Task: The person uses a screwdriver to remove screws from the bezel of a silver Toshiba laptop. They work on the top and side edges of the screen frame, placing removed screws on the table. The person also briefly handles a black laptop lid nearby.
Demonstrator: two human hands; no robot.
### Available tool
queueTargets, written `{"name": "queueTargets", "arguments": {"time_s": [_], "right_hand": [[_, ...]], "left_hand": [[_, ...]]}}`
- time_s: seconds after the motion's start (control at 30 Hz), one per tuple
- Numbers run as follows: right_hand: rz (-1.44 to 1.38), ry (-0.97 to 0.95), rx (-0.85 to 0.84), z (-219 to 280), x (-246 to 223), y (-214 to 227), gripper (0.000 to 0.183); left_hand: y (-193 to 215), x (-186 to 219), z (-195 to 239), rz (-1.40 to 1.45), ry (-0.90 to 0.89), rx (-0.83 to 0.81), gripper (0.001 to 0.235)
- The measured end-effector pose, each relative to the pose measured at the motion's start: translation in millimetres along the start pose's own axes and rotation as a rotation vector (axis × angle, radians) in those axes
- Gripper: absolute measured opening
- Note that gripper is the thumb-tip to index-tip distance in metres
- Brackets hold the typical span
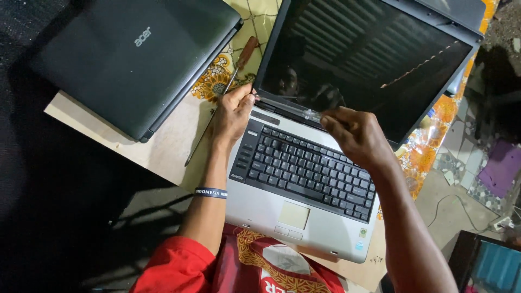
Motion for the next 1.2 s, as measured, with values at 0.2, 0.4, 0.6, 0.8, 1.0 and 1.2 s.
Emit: {"name": "queueTargets", "arguments": {"time_s": [0.2, 0.4, 0.6, 0.8, 1.0, 1.2], "right_hand": [[-0.229, 0.022, -0.013, 20, 27, -13, 0.021], [0.216, 0.253, 0.198, 59, -29, -42, 0.023], [0.339, 0.331, 0.288, 83, -20, -89, 0.025], [0.297, 0.350, 0.399, 87, -41, -95, 0.024], [0.086, 0.262, 0.402, 84, -30, -92, 0.022], [-0.179, 0.119, 0.391, 82, -22, -72, 0.018]], "left_hand": [[3, 18, 6, 0.075, -0.067, 0.038, 0.037], [13, 31, 9, -0.045, -0.171, 0.144, 0.018], [10, 8, 3, -0.156, -0.168, 0.163, 0.008], [15, 9, 6, -0.158, -0.150, 0.158, 0.008], [19, 17, 9, -0.123, -0.121, 0.165, 0.006], [30, 47, 13, -0.213, -0.277, 0.193, 0.010]]}}
Point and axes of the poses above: each hand's wrist, its own z-axis away from the middle knuckle, its own y-axis out of the back of the hand, x = y × z, the point moved 10 cm from there along -z, towards the middle knuckle, and after that the axes turned 5 degrees about x, right-handed, at the moved point
